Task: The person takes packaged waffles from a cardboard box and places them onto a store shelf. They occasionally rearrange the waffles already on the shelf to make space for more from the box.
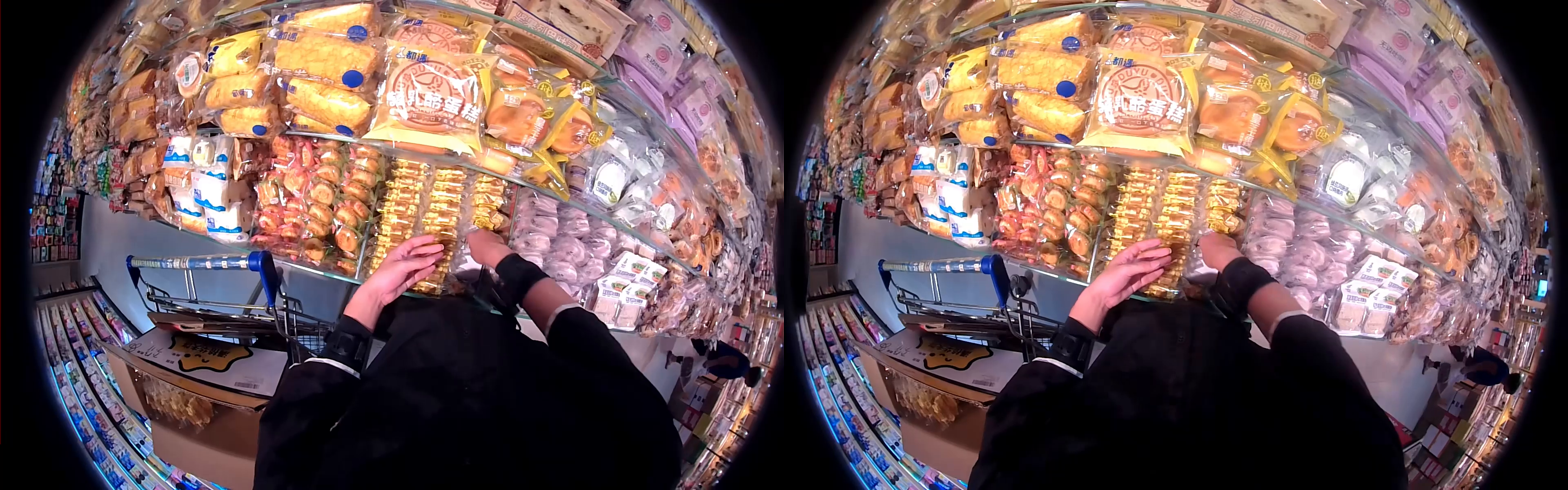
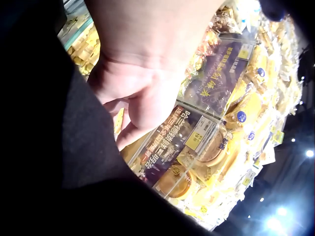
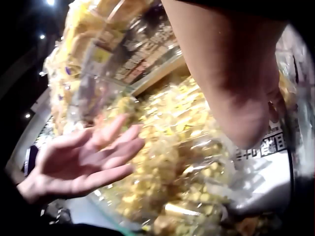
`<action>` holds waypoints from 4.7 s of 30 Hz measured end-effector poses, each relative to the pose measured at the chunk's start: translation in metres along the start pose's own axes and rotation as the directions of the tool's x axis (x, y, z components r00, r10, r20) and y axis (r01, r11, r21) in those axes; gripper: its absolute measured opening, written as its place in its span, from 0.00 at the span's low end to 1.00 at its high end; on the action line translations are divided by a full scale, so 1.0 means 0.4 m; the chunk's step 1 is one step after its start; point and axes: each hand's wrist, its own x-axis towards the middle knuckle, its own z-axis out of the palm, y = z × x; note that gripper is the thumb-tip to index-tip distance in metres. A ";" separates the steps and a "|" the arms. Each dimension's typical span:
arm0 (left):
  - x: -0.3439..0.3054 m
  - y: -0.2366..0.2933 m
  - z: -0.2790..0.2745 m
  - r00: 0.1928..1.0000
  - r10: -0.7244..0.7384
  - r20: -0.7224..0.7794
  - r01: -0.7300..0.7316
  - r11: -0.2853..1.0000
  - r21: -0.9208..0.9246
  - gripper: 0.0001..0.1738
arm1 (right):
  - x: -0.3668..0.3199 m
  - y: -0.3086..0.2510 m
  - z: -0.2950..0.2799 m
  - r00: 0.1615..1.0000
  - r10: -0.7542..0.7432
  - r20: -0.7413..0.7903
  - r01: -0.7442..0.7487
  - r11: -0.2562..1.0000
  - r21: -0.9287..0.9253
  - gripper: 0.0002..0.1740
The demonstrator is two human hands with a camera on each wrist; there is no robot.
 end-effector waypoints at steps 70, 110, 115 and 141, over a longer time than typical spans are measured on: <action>-1.059 -0.025 -0.532 0.382 0.481 -0.790 0.613 0.507 0.605 0.60 | -0.560 -0.558 -0.254 0.823 -0.428 -0.374 0.566 0.560 0.605 0.21; -1.337 -0.489 -0.054 0.025 0.601 -0.799 -0.999 -0.017 -0.044 0.30 | -0.262 -1.358 0.267 0.526 -0.738 0.423 0.812 0.584 0.008 0.38; -1.321 -0.463 -0.070 0.044 0.593 -0.804 -0.984 -0.112 -0.136 0.26 | -0.314 -1.386 0.264 0.394 -0.546 0.739 0.763 0.643 0.069 0.26; -1.324 -0.457 -0.078 -0.003 0.663 -0.749 -0.988 -0.117 -0.100 0.29 | -0.203 -1.565 0.243 0.951 -0.260 0.166 -0.028 0.463 0.886 0.19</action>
